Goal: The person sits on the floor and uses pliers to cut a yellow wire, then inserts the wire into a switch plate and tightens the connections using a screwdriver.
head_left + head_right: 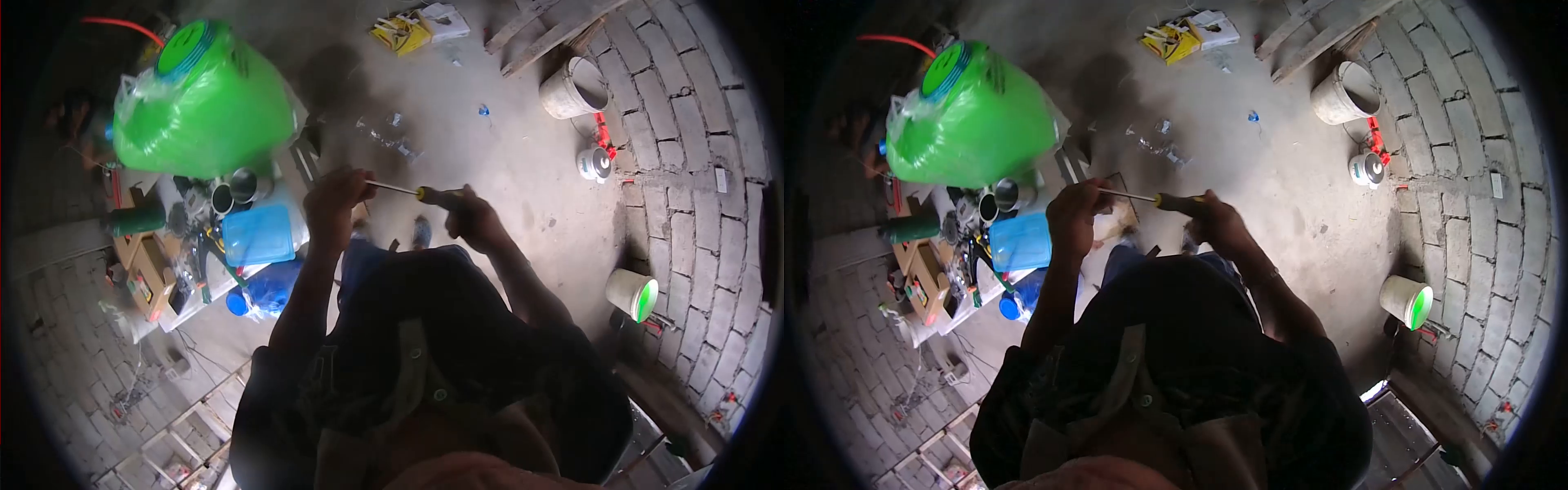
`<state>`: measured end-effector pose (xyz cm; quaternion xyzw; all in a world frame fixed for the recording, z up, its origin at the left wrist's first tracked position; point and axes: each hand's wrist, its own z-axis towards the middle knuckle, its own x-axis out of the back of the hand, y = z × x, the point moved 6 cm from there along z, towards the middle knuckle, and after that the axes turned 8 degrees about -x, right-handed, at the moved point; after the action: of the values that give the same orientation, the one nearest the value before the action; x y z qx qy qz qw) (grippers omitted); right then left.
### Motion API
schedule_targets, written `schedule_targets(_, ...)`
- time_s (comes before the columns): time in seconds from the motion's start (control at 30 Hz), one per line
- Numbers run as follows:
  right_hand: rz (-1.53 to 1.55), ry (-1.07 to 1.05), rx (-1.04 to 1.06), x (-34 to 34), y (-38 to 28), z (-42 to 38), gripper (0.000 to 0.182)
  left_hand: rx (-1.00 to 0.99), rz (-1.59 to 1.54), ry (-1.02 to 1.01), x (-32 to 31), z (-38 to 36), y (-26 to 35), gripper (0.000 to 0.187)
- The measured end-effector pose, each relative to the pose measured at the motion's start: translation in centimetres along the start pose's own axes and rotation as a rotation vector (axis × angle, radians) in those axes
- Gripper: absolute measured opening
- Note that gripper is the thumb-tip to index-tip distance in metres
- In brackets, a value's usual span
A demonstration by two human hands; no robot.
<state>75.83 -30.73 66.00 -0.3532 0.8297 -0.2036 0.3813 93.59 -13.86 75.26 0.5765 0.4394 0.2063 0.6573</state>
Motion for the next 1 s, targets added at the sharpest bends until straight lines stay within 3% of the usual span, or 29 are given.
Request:
schedule_targets(0.1, 0.267, 0.089, 0.26, 5.8, -3.4, -1.0, 0.052, 0.03, 0.374, -0.179, -3.9, 2.2, -2.0, 0.024)
schedule_targets(0.13, 0.352, 0.085, 0.308, 6.8, -4.9, -1.1, 0.051, 0.015, 0.235, -0.225, -4.7, 2.9, -3.7, 0.021)
schedule_targets(0.2, 0.388, 0.075, 0.376, 8.6, -7.7, -1.0, 0.055, 0.109, 0.333, -0.296, -5.8, 4.2, -6.4, 0.019)
schedule_targets(0.27, 0.181, 0.3, 0.379, 11.2, -10.2, -0.4, 0.056, 0.122, 0.391, -0.373, -7.6, 5.9, -7.6, 0.018)
schedule_targets(0.3, 0.166, 0.308, 0.373, 11.6, -12.0, -0.1, 0.056, 0.123, 0.459, -0.44, -8.6, 6.9, -8.2, 0.018)
schedule_targets(0.37, 0.348, 0.347, 0.441, 12.4, -16.2, 0.9, 0.046, 0.169, 0.468, -0.515, -10.8, 9.3, -9.6, 0.019)
schedule_targets(0.4, 0.325, 0.347, 0.433, 13.4, -18.0, 2.3, 0.046, 0.211, 0.493, -0.598, -12.0, 10.7, -10.3, 0.02)
schedule_targets(0.47, 0.446, 0.12, 0.599, 16.2, -23.3, 4.7, 0.046, 0.232, 0.494, -0.667, -13.4, 14.8, -10.9, 0.023)
schedule_targets(0.5, 0.412, 0.01, 0.642, 17.2, -26.3, 5.5, 0.043, 0.129, 0.548, -0.714, -13.9, 17.1, -10.8, 0.026)
schedule_targets(0.53, 0.337, 0.079, 0.637, 18.1, -29.3, 6.0, 0.048, 0.023, 0.604, -0.754, -14.5, 19.5, -10.6, 0.029)
schedule_targets(0.57, 0.187, 0.153, 0.582, 18.7, -32.1, 6.3, 0.049, 0.081, 0.521, -0.66, -13.9, 21.6, -11.3, 0.035)
schedule_targets(0.6, 0.043, 0.225, 0.52, 18.2, -34.5, 6.2, 0.05, -0.01, 0.592, -0.609, -12.9, 23.9, -11.4, 0.036)
schedule_targets(0.67, -0.347, 0.391, 0.215, 19.8, -36.7, 7.0, 0.05, 0.149, 0.581, -0.446, -10.5, 28.3, -11.0, 0.028)
schedule_targets(0.7, -0.463, 0.389, 0.168, 22.4, -35.7, 8.2, 0.045, 0.171, 0.57, -0.487, -8.7, 30.4, -12.4, 0.028)
schedule_targets(0.73, -0.47, 0.521, -0.199, 23.7, -34.2, 8.2, 0.033, 0.197, 0.552, -0.529, -7.0, 31.8, -13.8, 0.028)
schedule_targets(0.77, -0.598, 0.517, -0.344, 24.6, -32.3, 8.3, 0.033, 0.183, 0.594, -0.345, -6.0, 32.7, -11.4, 0.027)
schedule_targets(0.8, -0.525, 0.45, -0.499, 24.0, -30.4, 7.9, 0.035, -0.113, 0.805, -0.402, -5.3, 33.2, -10.2, 0.029)
schedule_targets(0.83, -0.449, 0.423, -0.605, 24.9, -27.8, 7.6, 0.031, 0.053, 0.808, -0.288, -3.5, 33.5, -10.8, 0.03)
schedule_targets(0.87, -0.417, 0.322, -0.609, 25.2, -25.5, 7.6, 0.029, 0.213, 0.81, -0.169, -1.5, 33.7, -11.3, 0.03)
schedule_targets(0.9, -0.448, 0.328, -0.654, 25.5, -24.2, 7.9, 0.03, 0.223, 0.816, -0.154, -0.1, 33.6, -11.6, 0.03)
schedule_targets(0.93, -0.172, 0.255, -0.58, 23.8, -23.2, 7.9, 0.035, 0.292, 0.86, -0.159, 1.7, 32.9, -12.5, 0.029)
schedule_targets(1.0, -0.227, 0.184, -0.552, 26.8, -19.8, 10.5, 0.039, 0.434, 0.996, -0.232, 5.0, 30.7, -13.9, 0.027)
